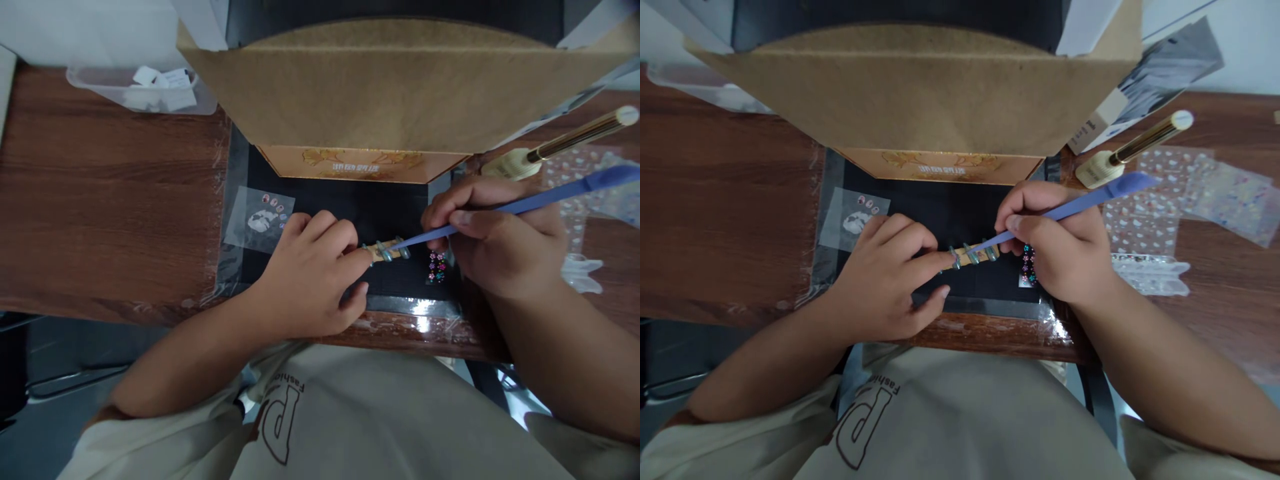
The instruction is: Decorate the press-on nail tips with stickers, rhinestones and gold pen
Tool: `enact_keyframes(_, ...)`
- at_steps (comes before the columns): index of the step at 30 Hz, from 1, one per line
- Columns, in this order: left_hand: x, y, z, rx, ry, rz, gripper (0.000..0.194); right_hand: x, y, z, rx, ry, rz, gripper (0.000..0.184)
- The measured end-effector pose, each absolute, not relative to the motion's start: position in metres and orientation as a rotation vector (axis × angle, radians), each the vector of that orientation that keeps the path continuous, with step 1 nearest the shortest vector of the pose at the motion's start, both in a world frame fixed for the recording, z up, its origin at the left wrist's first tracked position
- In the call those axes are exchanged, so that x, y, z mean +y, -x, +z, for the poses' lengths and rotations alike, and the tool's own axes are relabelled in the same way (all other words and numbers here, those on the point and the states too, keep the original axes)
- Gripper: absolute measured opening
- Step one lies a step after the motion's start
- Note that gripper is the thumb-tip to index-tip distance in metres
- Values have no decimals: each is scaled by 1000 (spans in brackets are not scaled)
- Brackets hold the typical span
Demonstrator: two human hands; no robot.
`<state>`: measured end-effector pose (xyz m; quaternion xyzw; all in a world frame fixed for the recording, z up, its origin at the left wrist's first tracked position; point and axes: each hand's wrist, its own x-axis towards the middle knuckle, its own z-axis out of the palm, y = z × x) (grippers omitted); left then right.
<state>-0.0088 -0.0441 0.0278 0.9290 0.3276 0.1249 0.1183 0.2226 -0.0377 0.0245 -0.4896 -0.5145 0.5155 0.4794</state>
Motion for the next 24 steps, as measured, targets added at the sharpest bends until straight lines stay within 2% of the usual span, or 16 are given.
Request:
enact_keyframes(16, -38, 6, 24, 930, -2728, 406, 21, -41, -219, 15, -1105, 1059, 841, 20)
enact_keyframes(24, -32, -1, 21, 984, -2643, 413, 19, -41, -219, 13, -1080, 1068, 817, 18)
